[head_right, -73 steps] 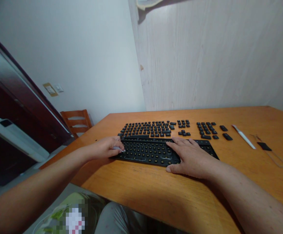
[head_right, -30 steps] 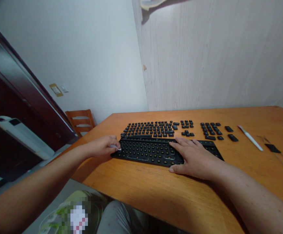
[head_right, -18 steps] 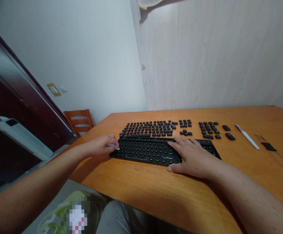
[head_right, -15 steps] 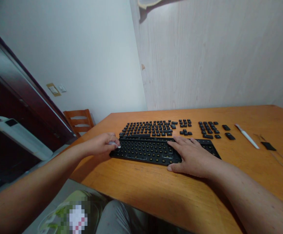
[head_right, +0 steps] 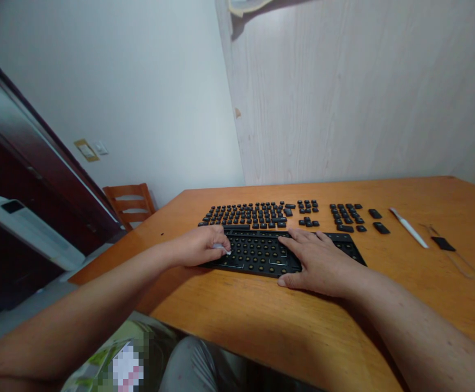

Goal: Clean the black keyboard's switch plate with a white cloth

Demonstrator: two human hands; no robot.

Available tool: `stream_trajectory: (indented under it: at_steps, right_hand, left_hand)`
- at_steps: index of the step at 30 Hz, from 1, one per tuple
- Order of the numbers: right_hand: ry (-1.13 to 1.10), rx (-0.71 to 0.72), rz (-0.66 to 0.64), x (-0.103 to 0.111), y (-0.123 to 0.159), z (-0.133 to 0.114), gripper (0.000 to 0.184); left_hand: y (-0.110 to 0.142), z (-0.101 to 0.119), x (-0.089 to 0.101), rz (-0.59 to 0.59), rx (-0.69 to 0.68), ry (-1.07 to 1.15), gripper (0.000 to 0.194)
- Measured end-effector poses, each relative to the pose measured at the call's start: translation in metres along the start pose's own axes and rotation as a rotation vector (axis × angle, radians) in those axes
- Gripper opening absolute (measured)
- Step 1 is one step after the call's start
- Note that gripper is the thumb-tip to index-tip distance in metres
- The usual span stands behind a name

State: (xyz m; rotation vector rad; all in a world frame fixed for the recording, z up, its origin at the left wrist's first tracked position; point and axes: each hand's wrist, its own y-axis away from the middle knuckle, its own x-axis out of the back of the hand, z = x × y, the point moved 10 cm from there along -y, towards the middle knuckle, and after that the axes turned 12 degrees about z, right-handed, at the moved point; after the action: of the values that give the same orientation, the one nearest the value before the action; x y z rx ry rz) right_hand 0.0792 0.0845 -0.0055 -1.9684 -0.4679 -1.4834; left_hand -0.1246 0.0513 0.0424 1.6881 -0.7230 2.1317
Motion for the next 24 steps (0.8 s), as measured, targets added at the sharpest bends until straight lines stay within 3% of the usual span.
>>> stream_trajectory:
  at_steps: [6,24]
  right_hand:
    - [-0.010,-0.006,-0.007,0.000,0.001,-0.001,0.101]
    - [0.000,-0.003,-0.006,-0.002,0.000,0.001,0.101]
  left_hand:
    - [0.005,-0.007,-0.004,-0.030,0.001,0.005,0.020]
    - [0.029,-0.036,0.008,-0.064,0.099,-0.025,0.019]
